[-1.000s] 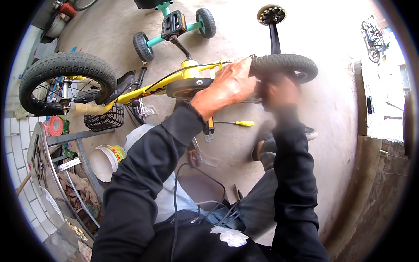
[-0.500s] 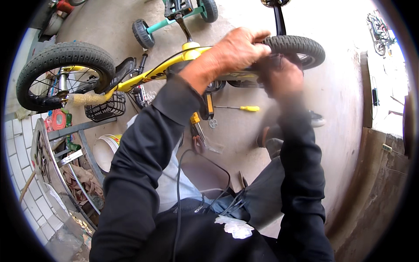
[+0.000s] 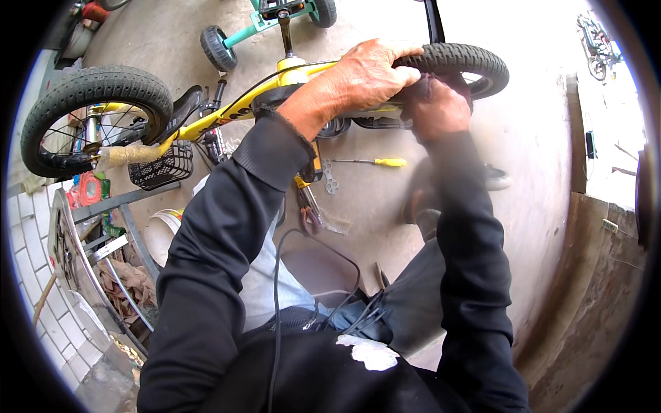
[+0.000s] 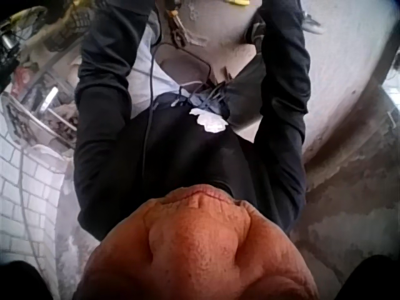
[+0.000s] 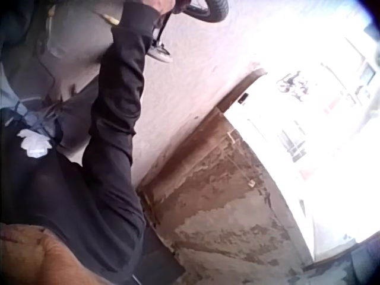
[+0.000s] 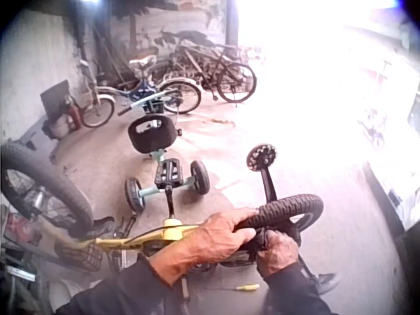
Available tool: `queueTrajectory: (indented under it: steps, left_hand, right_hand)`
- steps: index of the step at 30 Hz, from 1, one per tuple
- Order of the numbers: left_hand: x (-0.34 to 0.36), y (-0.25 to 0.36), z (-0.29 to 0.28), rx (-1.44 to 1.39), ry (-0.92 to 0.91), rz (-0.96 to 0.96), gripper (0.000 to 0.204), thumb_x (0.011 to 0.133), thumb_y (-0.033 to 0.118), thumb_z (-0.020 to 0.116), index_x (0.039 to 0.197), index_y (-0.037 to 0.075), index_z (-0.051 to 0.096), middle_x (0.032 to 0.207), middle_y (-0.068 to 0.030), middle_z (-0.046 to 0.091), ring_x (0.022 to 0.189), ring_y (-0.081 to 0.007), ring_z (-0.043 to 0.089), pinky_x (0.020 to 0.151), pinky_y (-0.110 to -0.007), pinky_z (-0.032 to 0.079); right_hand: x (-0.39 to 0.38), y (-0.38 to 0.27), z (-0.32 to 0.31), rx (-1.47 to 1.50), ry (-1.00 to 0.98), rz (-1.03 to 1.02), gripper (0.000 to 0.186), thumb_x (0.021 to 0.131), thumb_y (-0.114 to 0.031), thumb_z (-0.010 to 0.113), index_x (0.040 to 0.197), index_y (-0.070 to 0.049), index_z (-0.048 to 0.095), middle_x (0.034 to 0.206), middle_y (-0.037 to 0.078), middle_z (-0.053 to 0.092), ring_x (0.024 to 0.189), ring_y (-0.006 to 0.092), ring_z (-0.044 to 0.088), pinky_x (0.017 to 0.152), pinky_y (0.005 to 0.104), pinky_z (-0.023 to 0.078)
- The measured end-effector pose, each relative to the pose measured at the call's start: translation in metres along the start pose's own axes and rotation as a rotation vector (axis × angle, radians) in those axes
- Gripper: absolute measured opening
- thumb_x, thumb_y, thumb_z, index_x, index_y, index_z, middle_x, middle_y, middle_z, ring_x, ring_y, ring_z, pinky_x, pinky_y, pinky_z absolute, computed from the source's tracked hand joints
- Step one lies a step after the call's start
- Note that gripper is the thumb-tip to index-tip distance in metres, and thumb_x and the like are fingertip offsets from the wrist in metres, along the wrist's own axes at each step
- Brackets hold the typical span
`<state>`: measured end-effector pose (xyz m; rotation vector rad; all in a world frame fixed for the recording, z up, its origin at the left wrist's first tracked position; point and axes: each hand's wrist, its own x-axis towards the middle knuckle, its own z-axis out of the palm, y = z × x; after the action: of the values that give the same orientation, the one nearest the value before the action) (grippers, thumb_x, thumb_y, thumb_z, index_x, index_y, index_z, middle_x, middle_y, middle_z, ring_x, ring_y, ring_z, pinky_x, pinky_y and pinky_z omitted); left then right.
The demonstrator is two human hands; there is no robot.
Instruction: The person wipes the frame, rear fender, and rear wheel of a yellow children's bicycle using a dark cloth. The bicycle is positioned upside down on the floor, and the person sits on a low stool while performing the cleaning task.
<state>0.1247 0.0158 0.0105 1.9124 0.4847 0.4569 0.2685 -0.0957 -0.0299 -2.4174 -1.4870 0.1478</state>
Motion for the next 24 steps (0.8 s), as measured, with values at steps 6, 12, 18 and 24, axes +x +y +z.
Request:
queueTrajectory:
  steps: [6, 12, 18, 24]
  left_hand:
    - [0.001, -0.005, -0.009, 0.229, 0.020, -0.161, 0.046, 0.086, 0.021, 0.058, 0.127, 0.000, 0.057, 0.113, -0.0197, 0.066, 0.101, -0.0262, 0.063, 0.093, -0.034, 0.047]
    - [0.001, -0.027, 0.005, 0.351, 0.081, -0.157, 0.042, 0.086, 0.020, 0.054, 0.124, 0.004, 0.059, 0.103, -0.0205, 0.066, 0.093, -0.0302, 0.064, 0.088, -0.037, 0.047]
    - [0.003, 0.003, 0.006, -0.104, 0.030, -0.037, 0.045, 0.088, 0.009, 0.055, 0.131, -0.005, 0.052, 0.118, -0.0136, 0.064, 0.103, -0.0188, 0.062, 0.094, -0.030, 0.046]
    - [0.009, -0.006, -0.004, -0.047, 0.005, -0.252, 0.046, 0.089, 0.008, 0.054, 0.133, -0.006, 0.050, 0.120, -0.0122, 0.062, 0.107, -0.0184, 0.060, 0.097, -0.029, 0.044]
  right_hand:
    - [0.004, 0.023, 0.001, 0.044, 0.063, 0.098, 0.024, 0.083, -0.026, 0.061, 0.100, -0.012, 0.069, 0.086, 0.010, 0.069, 0.081, 0.0249, 0.067, 0.078, 0.0373, 0.053]
    - [0.008, 0.015, 0.011, -0.145, -0.042, 0.089, 0.033, 0.079, -0.027, 0.065, 0.099, -0.001, 0.064, 0.103, 0.023, 0.066, 0.097, 0.0379, 0.064, 0.088, 0.0448, 0.051]
    - [-0.017, -0.022, 0.010, 0.022, 0.263, -0.170, 0.020, 0.074, -0.018, 0.066, 0.085, -0.001, 0.064, 0.090, 0.019, 0.067, 0.088, 0.0359, 0.065, 0.080, 0.0444, 0.052]
    - [-0.005, 0.002, 0.009, 0.339, 0.118, 0.003, 0.023, 0.079, -0.019, 0.065, 0.096, -0.003, 0.064, 0.087, 0.018, 0.068, 0.087, 0.0357, 0.065, 0.080, 0.0446, 0.052]
